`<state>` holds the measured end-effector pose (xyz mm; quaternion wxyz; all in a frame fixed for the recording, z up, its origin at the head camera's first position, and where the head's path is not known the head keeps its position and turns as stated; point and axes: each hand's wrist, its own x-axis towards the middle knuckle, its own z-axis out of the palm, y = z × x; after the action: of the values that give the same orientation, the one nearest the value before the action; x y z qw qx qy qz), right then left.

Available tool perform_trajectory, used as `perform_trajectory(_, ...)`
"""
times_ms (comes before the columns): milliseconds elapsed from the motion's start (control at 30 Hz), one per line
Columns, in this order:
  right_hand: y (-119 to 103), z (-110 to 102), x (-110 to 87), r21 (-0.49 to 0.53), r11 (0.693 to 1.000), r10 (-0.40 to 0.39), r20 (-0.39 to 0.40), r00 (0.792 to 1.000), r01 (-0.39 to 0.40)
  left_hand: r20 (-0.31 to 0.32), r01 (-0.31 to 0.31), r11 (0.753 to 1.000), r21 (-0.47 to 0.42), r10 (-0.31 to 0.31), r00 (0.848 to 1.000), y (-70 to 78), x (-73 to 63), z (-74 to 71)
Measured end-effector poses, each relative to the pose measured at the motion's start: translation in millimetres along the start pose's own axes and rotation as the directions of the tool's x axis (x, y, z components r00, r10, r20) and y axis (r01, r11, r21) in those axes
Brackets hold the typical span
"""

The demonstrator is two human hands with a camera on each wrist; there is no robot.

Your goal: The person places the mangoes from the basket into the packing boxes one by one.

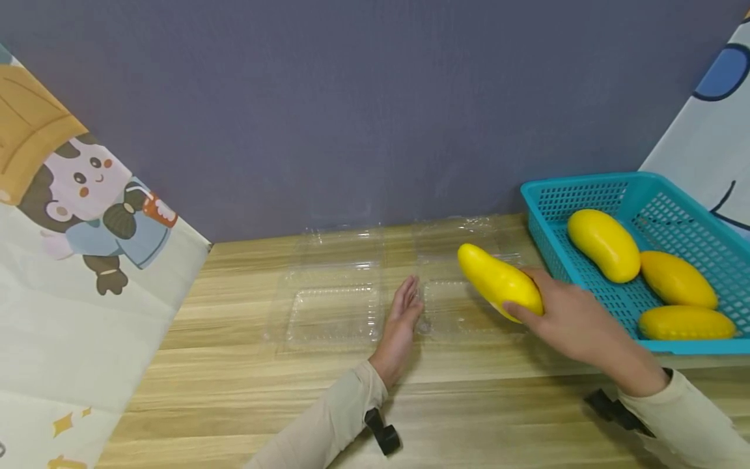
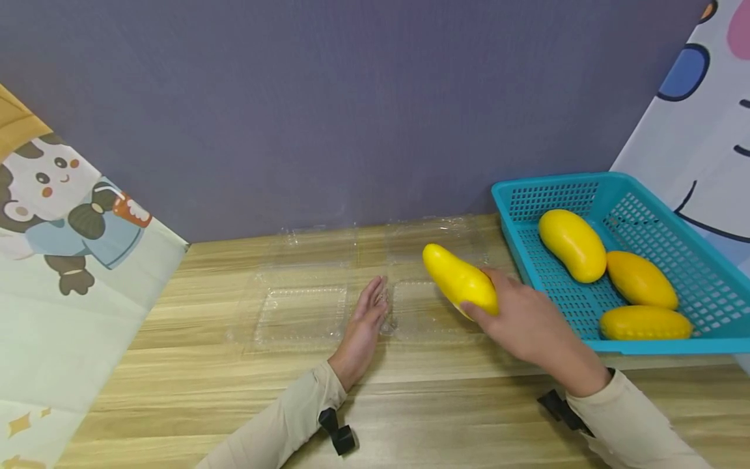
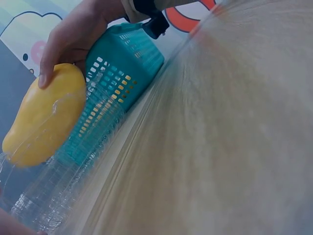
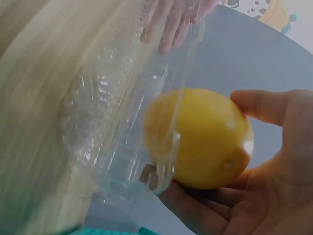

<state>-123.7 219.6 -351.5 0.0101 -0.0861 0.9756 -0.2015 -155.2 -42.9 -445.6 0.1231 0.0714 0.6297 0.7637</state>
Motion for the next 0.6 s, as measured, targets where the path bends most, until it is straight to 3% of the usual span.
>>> perform_trajectory(233, -8.8, 18.8, 2.6, 0.033, 0.999, -0.009, -0.029, 1.0, 0.01, -0.004, -0.017, 1.0, -0.008, 0.017, 1.0, -2.3, 0.8, -0.8)
perform_trajectory(600, -8.4, 38.9, 7.4, 0.049, 0.999, 0.0, 0.017, 1.0, -0.001, -0.026, 0.0, 1.0, 0.002, 0.0, 1.0, -0.3, -1.1, 2.6)
